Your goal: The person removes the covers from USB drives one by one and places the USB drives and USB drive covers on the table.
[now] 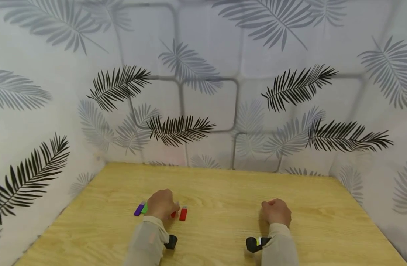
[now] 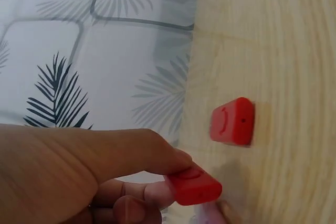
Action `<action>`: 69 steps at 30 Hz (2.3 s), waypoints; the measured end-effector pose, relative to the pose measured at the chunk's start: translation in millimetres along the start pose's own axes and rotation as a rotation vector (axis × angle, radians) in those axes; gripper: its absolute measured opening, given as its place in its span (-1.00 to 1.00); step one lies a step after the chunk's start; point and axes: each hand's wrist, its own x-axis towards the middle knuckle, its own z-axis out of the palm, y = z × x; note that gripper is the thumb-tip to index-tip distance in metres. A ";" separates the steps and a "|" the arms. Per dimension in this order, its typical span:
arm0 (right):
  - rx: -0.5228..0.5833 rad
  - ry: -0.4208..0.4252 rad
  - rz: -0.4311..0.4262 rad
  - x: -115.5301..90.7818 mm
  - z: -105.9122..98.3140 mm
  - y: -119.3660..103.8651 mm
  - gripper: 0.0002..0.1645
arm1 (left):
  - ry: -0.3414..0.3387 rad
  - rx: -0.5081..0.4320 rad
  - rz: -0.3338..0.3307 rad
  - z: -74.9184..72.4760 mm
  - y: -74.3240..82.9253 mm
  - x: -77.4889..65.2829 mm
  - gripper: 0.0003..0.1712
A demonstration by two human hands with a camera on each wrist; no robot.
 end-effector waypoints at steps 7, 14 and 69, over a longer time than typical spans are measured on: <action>0.008 0.031 -0.043 -8.6 -10.5 -17.1 -0.55 | -0.007 -0.058 0.034 -23.6 -4.6 -5.0 -0.51; 0.018 0.023 -0.092 -18.3 -22.5 -45.7 -0.51 | 0.007 -0.134 0.109 -57.3 -5.6 -17.7 -0.53; 0.144 -0.038 -0.643 -106.1 -36.6 -161.2 -0.69 | 0.323 -0.452 0.445 -115.8 25.5 -64.2 -0.92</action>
